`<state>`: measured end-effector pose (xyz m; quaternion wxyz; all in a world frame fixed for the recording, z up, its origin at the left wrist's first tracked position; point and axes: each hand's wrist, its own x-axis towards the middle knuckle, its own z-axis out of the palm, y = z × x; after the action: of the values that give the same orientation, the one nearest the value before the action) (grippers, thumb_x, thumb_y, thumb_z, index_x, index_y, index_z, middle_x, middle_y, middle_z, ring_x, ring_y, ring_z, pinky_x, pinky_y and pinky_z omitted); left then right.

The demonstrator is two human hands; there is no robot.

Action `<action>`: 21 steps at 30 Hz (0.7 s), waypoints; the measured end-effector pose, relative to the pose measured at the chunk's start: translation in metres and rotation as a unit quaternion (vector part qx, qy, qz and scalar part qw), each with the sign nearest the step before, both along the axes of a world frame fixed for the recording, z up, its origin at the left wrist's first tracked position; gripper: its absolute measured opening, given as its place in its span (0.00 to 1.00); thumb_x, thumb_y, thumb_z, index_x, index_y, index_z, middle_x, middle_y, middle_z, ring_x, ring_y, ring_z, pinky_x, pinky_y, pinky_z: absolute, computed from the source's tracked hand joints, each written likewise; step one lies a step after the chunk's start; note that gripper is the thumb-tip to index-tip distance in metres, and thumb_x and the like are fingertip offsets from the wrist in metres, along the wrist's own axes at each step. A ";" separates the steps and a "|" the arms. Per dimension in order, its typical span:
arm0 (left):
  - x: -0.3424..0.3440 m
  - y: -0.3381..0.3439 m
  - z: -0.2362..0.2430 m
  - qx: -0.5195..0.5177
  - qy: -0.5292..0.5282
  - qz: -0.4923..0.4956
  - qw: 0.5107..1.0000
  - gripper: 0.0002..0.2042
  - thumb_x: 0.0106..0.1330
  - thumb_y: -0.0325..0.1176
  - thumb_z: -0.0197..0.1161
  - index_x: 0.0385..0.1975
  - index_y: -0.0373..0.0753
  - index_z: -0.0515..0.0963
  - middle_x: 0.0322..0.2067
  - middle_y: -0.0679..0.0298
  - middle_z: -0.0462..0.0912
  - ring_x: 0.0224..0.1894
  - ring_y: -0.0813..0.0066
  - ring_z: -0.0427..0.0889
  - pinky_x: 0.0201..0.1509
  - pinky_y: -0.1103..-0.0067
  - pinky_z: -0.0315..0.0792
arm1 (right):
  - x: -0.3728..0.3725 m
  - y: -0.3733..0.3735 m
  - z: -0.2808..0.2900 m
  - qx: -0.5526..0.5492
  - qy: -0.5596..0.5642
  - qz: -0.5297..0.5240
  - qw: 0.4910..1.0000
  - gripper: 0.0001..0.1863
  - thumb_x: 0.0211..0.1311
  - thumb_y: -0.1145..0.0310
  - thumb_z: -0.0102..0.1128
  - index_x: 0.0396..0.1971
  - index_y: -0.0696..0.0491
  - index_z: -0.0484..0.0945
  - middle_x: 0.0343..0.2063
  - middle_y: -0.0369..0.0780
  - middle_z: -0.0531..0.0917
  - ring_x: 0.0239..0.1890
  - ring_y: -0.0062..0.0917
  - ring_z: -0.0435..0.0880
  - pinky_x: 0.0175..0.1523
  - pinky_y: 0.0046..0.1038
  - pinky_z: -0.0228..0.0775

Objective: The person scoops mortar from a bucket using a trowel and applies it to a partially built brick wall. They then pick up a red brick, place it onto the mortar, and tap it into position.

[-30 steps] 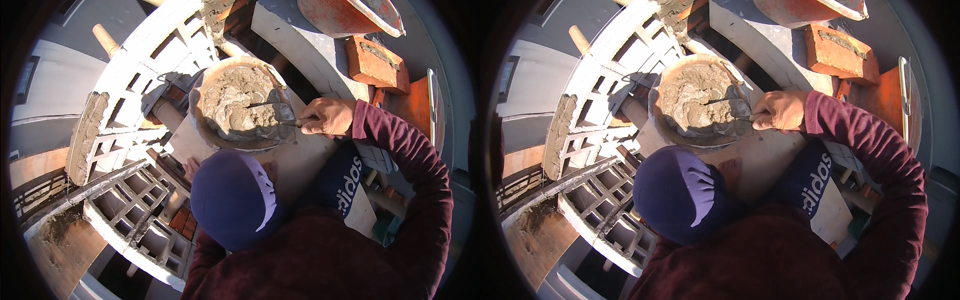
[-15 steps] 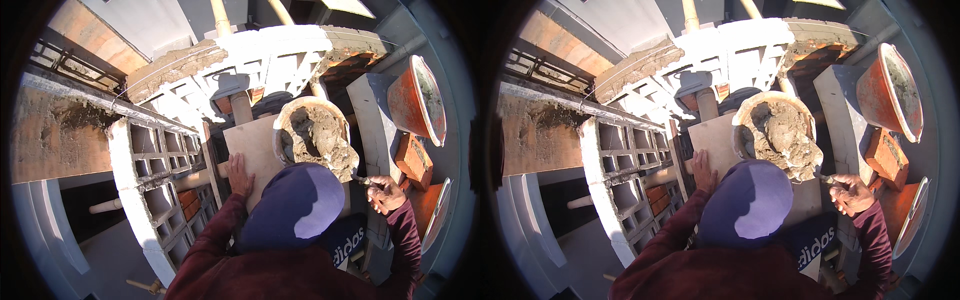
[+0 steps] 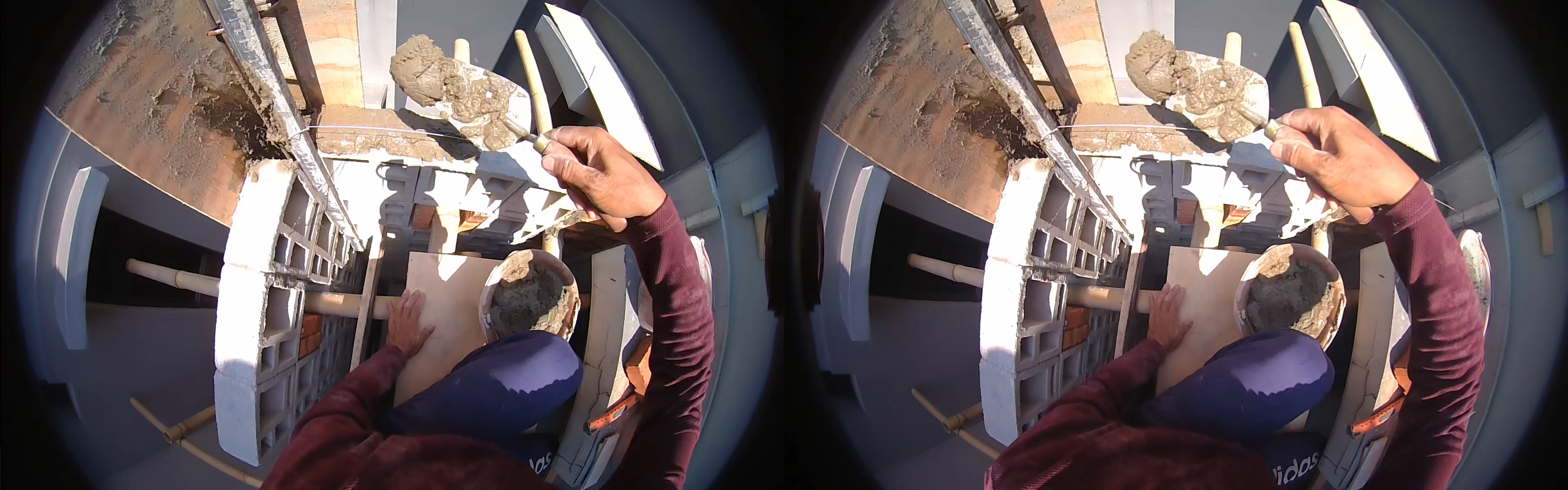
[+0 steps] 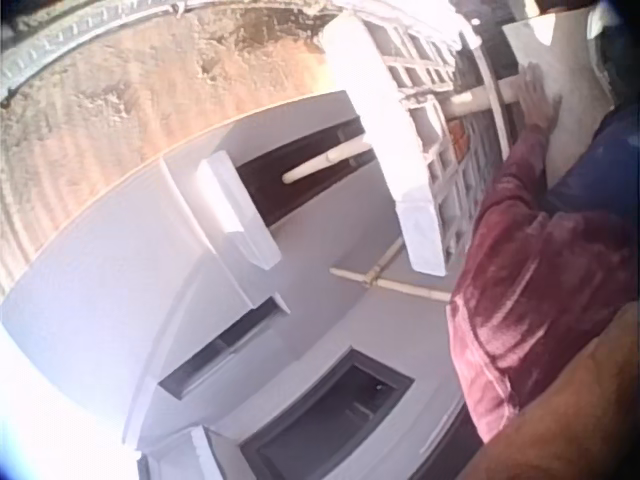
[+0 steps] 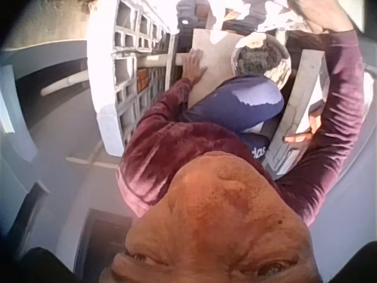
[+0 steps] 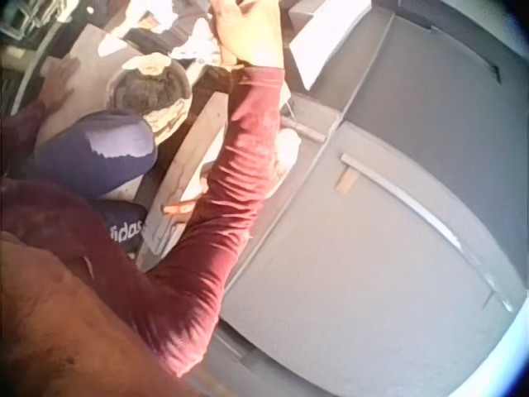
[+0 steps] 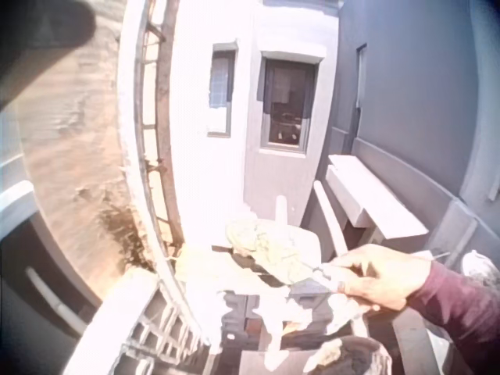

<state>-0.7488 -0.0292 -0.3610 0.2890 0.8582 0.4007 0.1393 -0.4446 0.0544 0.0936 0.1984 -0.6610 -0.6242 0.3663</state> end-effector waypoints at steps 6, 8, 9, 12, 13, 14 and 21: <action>0.000 0.002 -0.002 0.011 -0.024 0.003 1.000 0.40 0.61 0.52 0.63 0.72 0.43 0.58 0.71 0.58 0.58 0.76 0.52 0.49 0.73 0.41 0.41 | -0.083 0.096 -0.051 0.208 -0.462 0.131 0.852 0.11 0.66 0.67 0.60 0.37 0.61 0.76 0.26 0.51 0.82 0.27 0.44 0.83 0.39 0.42 0.78; 0.000 0.001 -0.005 0.014 -0.029 0.004 0.999 0.40 0.61 0.53 0.62 0.71 0.43 0.59 0.70 0.58 0.59 0.76 0.52 0.49 0.73 0.40 0.41 | -0.083 0.105 -0.055 0.219 -0.444 0.111 0.862 0.12 0.68 0.66 0.58 0.39 0.61 0.76 0.29 0.51 0.83 0.34 0.43 0.86 0.42 0.41 0.78; 0.000 0.000 -0.006 0.017 -0.039 0.008 0.999 0.39 0.61 0.53 0.62 0.71 0.43 0.59 0.70 0.58 0.59 0.76 0.52 0.49 0.73 0.40 0.41 | -0.074 0.107 -0.050 0.205 -0.428 0.101 0.874 0.12 0.68 0.65 0.57 0.39 0.61 0.77 0.30 0.52 0.84 0.37 0.43 0.86 0.45 0.41 0.78; 0.000 0.000 -0.008 0.014 -0.042 0.009 0.999 0.39 0.61 0.54 0.61 0.71 0.43 0.60 0.70 0.58 0.59 0.76 0.52 0.49 0.72 0.39 0.41 | -0.043 0.119 -0.029 0.189 -0.386 0.124 0.894 0.18 0.73 0.59 0.53 0.45 0.60 0.78 0.33 0.52 0.85 0.40 0.43 0.87 0.50 0.42 0.77; 0.000 0.000 -0.009 0.013 -0.039 0.009 0.999 0.39 0.61 0.54 0.61 0.71 0.43 0.60 0.70 0.58 0.59 0.76 0.52 0.49 0.72 0.39 0.40 | -0.037 0.126 -0.024 0.172 -0.394 0.142 0.892 0.21 0.75 0.56 0.50 0.49 0.59 0.79 0.33 0.50 0.85 0.39 0.43 0.86 0.50 0.42 0.76; 0.000 0.001 -0.009 0.013 -0.042 0.006 0.999 0.39 0.61 0.55 0.61 0.71 0.43 0.60 0.70 0.58 0.59 0.76 0.52 0.49 0.72 0.39 0.40 | -0.034 0.134 -0.020 0.170 -0.379 0.172 0.893 0.21 0.75 0.56 0.50 0.48 0.59 0.79 0.34 0.50 0.85 0.40 0.43 0.86 0.50 0.41 0.76; -0.002 0.002 -0.011 -0.004 -0.030 -0.003 1.000 0.40 0.61 0.56 0.62 0.70 0.43 0.60 0.71 0.58 0.58 0.77 0.53 0.47 0.73 0.39 0.38 | -0.048 0.173 -0.024 0.095 -0.379 0.229 0.892 0.21 0.74 0.56 0.51 0.50 0.58 0.82 0.41 0.50 0.86 0.43 0.41 0.86 0.55 0.38 0.77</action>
<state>-0.7503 -0.0276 -0.3720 0.3048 0.8535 0.3899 0.1631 -0.4930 0.2275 0.0699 -0.0805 -0.5663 -0.8179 0.0623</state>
